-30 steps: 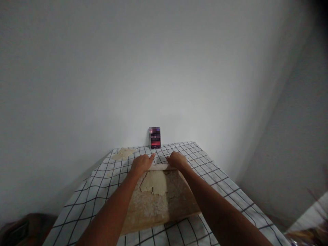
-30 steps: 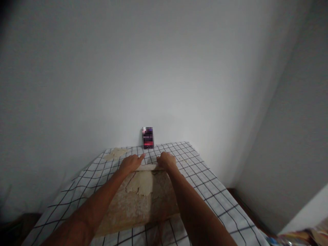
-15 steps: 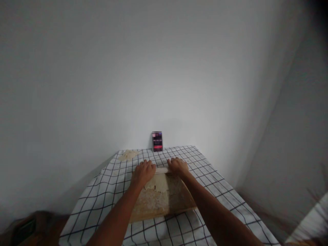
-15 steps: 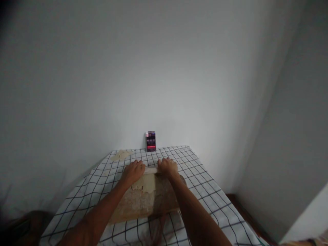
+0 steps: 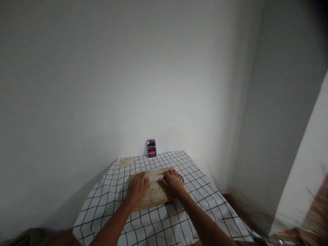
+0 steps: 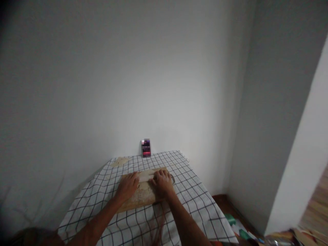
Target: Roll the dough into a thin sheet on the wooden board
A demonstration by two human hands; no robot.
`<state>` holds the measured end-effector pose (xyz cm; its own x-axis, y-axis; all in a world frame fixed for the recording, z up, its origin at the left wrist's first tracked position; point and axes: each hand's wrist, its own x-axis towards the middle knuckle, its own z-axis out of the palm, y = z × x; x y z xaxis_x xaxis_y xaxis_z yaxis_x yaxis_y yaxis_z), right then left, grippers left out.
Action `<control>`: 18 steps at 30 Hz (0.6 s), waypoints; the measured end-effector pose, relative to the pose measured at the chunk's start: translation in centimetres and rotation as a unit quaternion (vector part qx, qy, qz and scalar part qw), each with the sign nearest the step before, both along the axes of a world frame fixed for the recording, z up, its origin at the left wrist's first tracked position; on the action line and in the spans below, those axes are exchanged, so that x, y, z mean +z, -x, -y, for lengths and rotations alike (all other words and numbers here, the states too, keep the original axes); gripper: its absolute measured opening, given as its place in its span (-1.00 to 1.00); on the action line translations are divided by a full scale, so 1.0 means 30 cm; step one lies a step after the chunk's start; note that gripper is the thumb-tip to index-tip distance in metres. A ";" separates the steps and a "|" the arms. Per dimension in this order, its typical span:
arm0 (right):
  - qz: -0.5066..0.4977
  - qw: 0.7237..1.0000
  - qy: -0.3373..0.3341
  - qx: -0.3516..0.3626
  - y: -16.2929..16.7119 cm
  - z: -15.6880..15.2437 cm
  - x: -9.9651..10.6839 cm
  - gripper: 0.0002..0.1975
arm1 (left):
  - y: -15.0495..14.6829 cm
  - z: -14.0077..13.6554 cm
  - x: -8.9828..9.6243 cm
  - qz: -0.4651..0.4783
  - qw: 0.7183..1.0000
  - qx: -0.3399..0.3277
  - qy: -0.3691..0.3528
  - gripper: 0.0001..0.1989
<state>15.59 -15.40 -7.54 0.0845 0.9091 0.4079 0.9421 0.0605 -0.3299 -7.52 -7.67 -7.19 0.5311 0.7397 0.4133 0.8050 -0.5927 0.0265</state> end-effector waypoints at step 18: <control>-0.200 0.970 -0.064 -0.121 -0.030 -0.051 -0.034 -0.60 | -0.137 -0.047 0.141 -0.005 0.972 0.119 0.200 -0.34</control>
